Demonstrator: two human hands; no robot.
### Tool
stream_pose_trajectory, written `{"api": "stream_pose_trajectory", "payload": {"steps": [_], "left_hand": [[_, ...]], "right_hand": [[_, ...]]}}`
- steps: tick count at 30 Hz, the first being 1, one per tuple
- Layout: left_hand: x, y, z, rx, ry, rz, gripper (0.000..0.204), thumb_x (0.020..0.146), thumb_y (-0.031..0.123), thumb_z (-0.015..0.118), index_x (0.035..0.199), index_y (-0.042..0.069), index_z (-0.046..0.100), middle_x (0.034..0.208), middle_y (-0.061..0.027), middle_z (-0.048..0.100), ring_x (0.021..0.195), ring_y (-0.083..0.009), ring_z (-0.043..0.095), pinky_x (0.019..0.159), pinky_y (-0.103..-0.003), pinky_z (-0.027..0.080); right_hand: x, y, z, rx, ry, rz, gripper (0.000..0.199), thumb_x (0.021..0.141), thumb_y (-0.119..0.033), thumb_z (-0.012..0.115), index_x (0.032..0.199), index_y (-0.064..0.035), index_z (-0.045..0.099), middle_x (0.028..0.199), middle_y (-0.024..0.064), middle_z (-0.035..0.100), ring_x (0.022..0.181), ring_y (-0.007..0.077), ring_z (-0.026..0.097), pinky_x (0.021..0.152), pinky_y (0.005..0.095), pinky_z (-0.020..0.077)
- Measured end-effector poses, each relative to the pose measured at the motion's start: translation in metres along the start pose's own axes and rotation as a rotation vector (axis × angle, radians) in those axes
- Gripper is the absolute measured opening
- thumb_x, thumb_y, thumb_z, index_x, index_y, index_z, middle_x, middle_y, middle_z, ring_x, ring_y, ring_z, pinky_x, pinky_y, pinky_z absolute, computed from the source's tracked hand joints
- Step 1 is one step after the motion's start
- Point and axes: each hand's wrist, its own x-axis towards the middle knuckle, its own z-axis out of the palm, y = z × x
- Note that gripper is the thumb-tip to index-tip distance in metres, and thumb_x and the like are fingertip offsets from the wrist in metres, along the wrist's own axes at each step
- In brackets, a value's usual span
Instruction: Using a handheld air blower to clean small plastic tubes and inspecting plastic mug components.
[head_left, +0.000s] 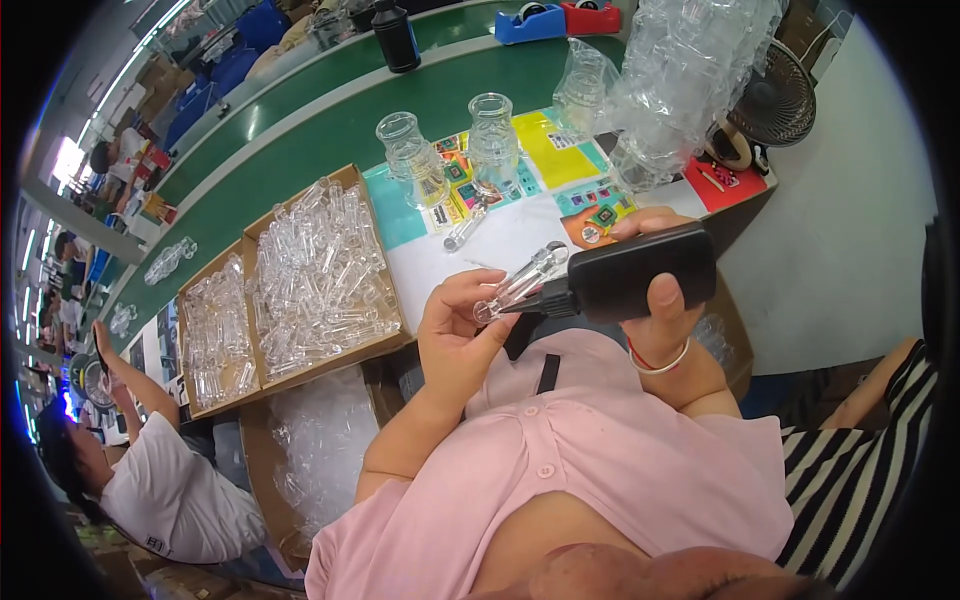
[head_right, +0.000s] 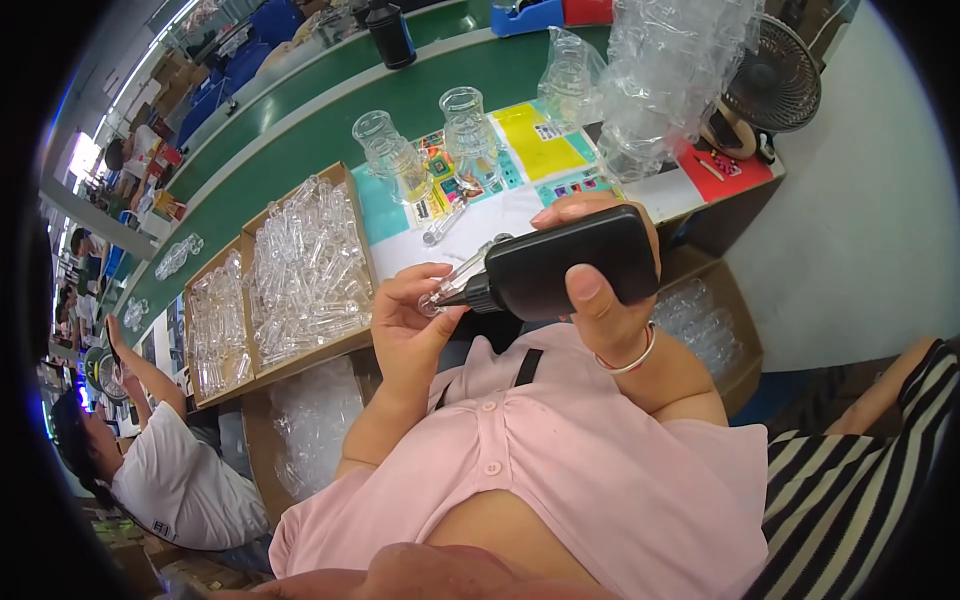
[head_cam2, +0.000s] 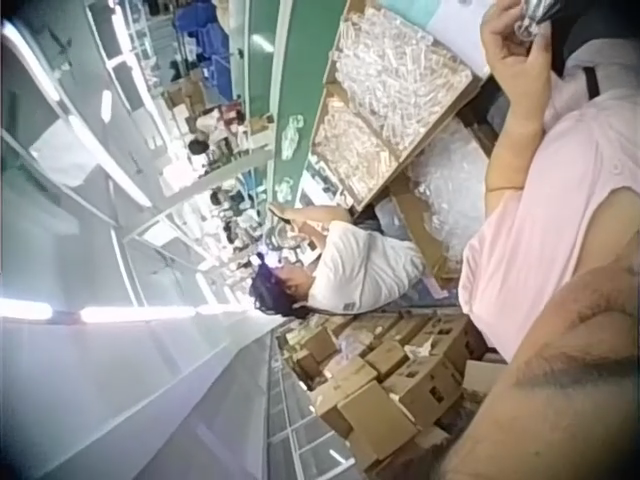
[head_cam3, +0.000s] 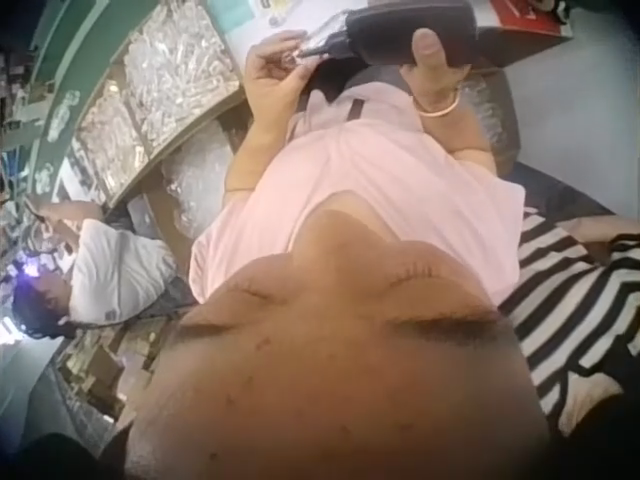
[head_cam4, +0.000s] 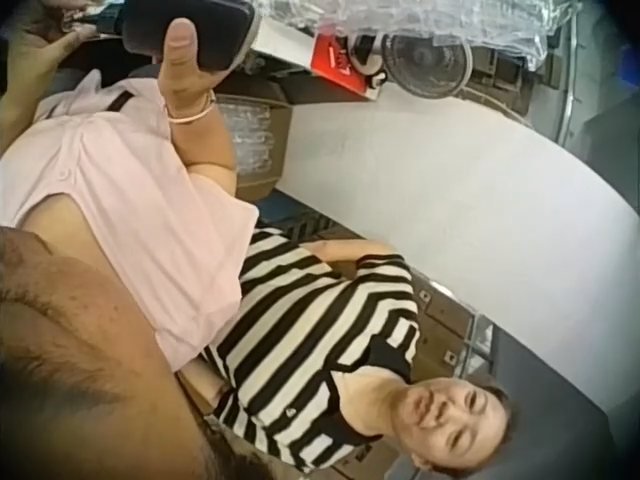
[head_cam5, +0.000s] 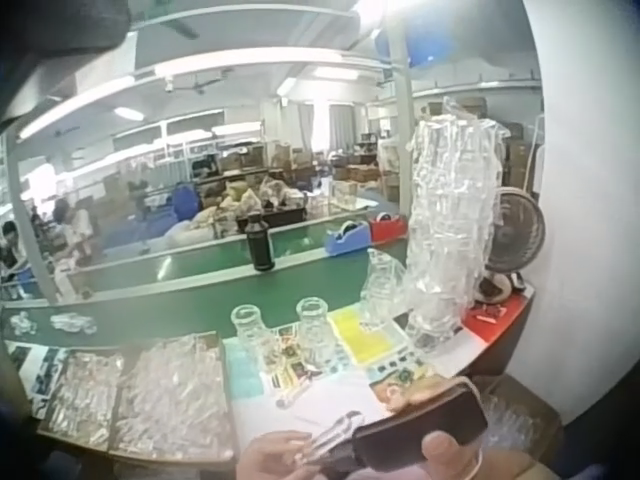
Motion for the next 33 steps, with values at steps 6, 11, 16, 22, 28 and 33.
{"api": "stream_pose_trajectory", "payload": {"steps": [6,11,16,22,28,33], "left_hand": [[-0.005,0.005,0.004,-0.01,-0.016,0.024,0.033,0.074,-0.012,0.062,0.099,0.001,0.045,0.118,-0.0234,0.05,0.101,-0.0208,0.058,0.082,-0.026,0.049],[-0.004,0.006,0.004,-0.027,0.007,0.019,0.033,0.074,-0.011,0.063,0.098,0.001,0.044,0.119,-0.0253,0.05,0.101,-0.0212,0.058,0.083,-0.026,0.049],[-0.004,0.007,0.004,-0.07,0.022,0.032,0.034,0.074,-0.012,0.062,0.1,0.001,0.044,0.121,-0.0266,0.048,0.104,-0.0233,0.057,0.085,-0.028,0.049],[-0.002,0.007,0.005,0.001,0.011,0.14,0.035,0.074,-0.013,0.062,0.101,0.002,0.045,0.12,-0.0267,0.048,0.105,-0.0275,0.056,0.087,-0.033,0.049],[-0.001,0.008,0.005,0.076,-0.01,0.191,0.035,0.074,-0.012,0.062,0.101,0.004,0.046,0.12,-0.0264,0.047,0.104,-0.0282,0.057,0.086,-0.033,0.049],[-0.001,0.009,0.005,0.089,-0.014,0.19,0.035,0.074,-0.012,0.063,0.101,0.004,0.047,0.12,-0.0259,0.048,0.105,-0.0274,0.056,0.085,-0.032,0.049]], "right_hand": [[-0.003,-0.009,0.002,-0.113,-0.117,-0.101,0.043,0.081,-0.029,0.063,0.106,0.002,0.047,0.096,0.0175,0.056,0.089,0.0229,0.057,0.078,0.0323,0.046],[-0.002,-0.012,-0.001,-0.284,-0.239,-0.175,0.042,0.08,-0.025,0.064,0.106,0.0016,0.046,0.096,0.0177,0.056,0.088,0.0248,0.057,0.078,0.0326,0.0459],[-0.004,-0.015,-0.001,-0.303,-0.314,-0.253,0.041,0.079,-0.022,0.065,0.106,0.0015,0.046,0.096,0.018,0.055,0.088,0.026,0.058,0.078,0.0327,0.0463],[-0.002,-0.016,0.0,-0.307,-0.302,-0.255,0.041,0.079,-0.022,0.065,0.106,0.001,0.046,0.094,0.0177,0.056,0.088,0.025,0.058,0.077,0.0326,0.0459],[-0.005,-0.011,0.001,-0.205,-0.204,-0.101,0.04,0.08,-0.023,0.064,0.106,0.0013,0.046,0.092,0.0159,0.057,0.086,0.0227,0.059,0.077,0.0321,0.0447],[0.0,-0.004,-0.002,-0.203,-0.202,-0.093,0.039,0.081,-0.021,0.064,0.106,0.0028,0.047,0.093,0.0145,0.057,0.085,0.0218,0.06,0.077,0.0318,0.0457]]}}
